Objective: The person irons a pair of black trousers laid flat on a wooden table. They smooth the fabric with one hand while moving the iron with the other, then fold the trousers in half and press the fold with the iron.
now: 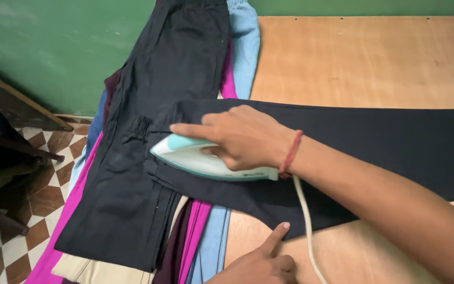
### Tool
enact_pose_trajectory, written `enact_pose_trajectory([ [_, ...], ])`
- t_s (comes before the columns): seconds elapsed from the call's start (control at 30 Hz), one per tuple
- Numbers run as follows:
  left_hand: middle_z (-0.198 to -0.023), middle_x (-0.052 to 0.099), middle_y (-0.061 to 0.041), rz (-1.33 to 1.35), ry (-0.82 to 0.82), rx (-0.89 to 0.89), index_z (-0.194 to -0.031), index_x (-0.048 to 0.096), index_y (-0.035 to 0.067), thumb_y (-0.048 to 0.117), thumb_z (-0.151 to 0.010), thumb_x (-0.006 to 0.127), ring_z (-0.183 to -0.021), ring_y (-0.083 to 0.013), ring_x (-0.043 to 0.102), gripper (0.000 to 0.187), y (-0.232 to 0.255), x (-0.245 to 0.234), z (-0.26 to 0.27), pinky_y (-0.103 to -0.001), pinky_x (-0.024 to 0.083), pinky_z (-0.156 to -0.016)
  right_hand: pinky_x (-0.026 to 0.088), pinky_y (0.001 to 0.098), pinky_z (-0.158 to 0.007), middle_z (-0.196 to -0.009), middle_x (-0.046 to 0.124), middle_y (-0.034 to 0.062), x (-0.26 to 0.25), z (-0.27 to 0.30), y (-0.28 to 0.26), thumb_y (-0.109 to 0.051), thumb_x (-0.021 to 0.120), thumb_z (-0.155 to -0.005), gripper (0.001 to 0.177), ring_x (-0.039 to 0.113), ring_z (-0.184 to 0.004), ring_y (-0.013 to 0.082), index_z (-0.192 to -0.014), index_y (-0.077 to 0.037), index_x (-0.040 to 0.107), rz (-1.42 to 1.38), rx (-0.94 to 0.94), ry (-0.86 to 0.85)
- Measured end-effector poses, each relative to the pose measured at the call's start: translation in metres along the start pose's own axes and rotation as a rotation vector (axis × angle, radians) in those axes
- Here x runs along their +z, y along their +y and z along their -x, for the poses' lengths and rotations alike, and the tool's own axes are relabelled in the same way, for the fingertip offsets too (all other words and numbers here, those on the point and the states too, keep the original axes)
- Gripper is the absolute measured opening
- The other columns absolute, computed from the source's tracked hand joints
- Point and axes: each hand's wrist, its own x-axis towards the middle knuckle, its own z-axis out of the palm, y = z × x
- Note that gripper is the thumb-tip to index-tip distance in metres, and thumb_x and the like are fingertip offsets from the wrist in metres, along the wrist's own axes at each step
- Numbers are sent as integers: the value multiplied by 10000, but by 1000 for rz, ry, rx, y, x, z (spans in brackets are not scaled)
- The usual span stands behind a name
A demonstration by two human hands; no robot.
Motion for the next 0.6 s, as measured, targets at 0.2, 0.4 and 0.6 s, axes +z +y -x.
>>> enact_pose_trajectory([
  [0.2, -718, 532, -3, -46, 89, 75, -791, 667, 114, 157, -852, 600, -828, -155, 622, 101, -9, 19, 5, -636, 237, -1287, 502, 461, -634, -930, 689, 85, 12, -30, -7, -284, 686, -946, 591, 663, -740, 340, -1503, -296, 487, -79, -17, 111],
  [0.4, -884, 608, -103, 79, -21, 104, -869, 649, 44, 137, -904, 660, -820, -255, 649, 99, -34, 30, 35, -350, 543, -800, 513, 455, -673, -926, 694, 99, -18, 10, -14, -255, 666, -942, 588, 674, -769, 335, -1504, -279, 492, -113, 130, 143],
  [0.6, -718, 560, -36, -55, 254, 186, -776, 624, 103, 177, -719, 637, -695, -218, 666, 94, -80, 27, 77, -322, 561, -632, 531, 465, -745, -1012, 730, 129, -95, 133, -21, -218, 659, -904, 563, 691, -880, 365, -1456, -199, 551, -63, 331, 80],
])
